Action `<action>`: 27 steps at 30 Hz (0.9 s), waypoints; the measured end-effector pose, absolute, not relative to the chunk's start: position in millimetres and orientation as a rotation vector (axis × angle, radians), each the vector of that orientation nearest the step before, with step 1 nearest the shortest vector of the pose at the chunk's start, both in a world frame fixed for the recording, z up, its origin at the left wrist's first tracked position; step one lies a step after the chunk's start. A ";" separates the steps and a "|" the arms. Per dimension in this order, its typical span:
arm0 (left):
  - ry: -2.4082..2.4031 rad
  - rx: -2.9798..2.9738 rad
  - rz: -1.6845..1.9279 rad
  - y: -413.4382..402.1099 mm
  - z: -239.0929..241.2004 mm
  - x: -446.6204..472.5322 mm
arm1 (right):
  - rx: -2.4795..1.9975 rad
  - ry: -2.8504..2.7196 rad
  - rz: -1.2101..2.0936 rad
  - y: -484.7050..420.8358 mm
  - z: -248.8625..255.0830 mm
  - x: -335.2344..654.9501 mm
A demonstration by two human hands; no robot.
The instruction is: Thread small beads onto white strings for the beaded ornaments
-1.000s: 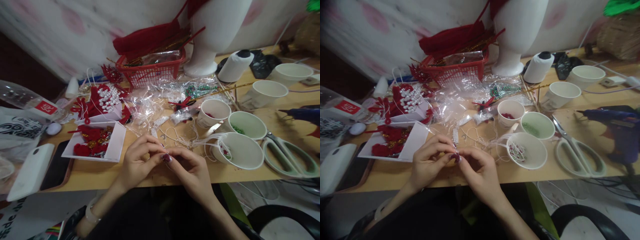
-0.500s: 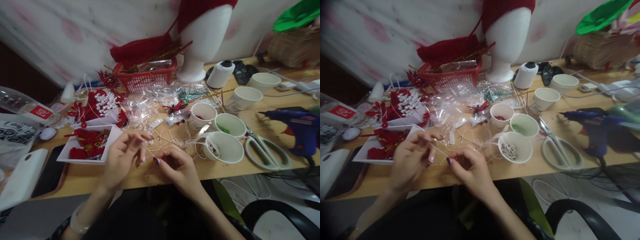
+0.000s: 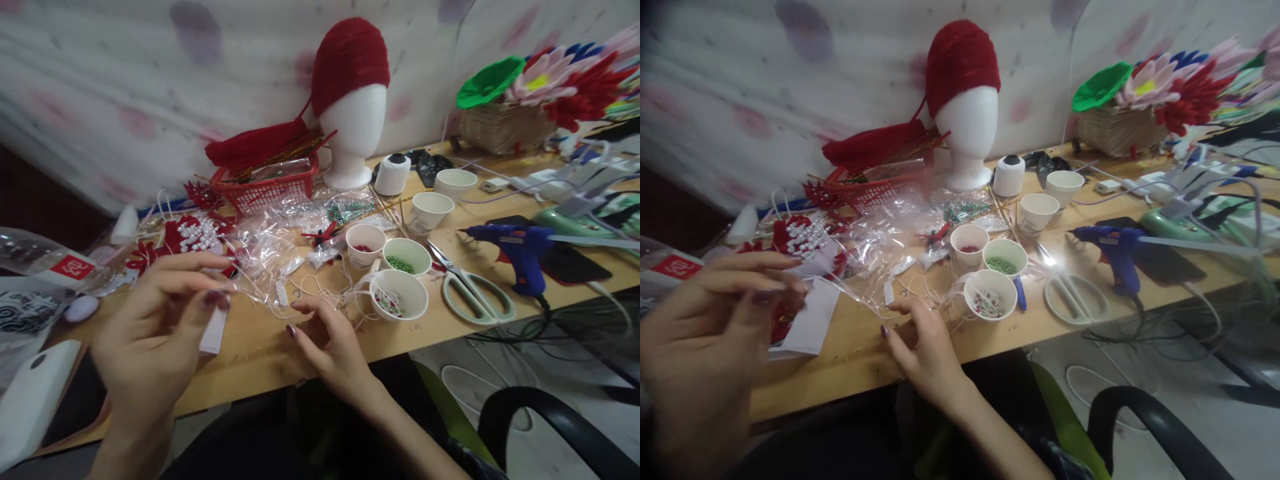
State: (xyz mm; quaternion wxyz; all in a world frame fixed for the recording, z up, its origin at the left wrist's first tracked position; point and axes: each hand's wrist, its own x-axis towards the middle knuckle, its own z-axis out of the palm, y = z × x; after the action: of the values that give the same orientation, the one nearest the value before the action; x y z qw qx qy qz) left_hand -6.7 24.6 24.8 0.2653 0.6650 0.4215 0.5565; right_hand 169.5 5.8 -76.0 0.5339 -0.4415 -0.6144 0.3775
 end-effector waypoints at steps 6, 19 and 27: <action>1.033 2.033 0.928 43.5 10.7 9.8 | -0.912 -1.399 0.865 2.7 -75.1 176.9; 0.991 1.687 0.766 52.7 -8.7 28.3 | -0.875 -1.185 0.903 3.5 -77.5 177.4; 1.026 1.799 0.744 58.7 2.8 27.3 | -0.839 -1.206 0.951 4.9 -76.7 178.4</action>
State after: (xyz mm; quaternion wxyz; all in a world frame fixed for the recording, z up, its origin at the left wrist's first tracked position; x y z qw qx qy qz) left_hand 27.3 58.7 2.8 0.4534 0.7287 0.4154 0.3013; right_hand 178.4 4.9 -76.7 0.6409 -0.3681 -0.5289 0.4172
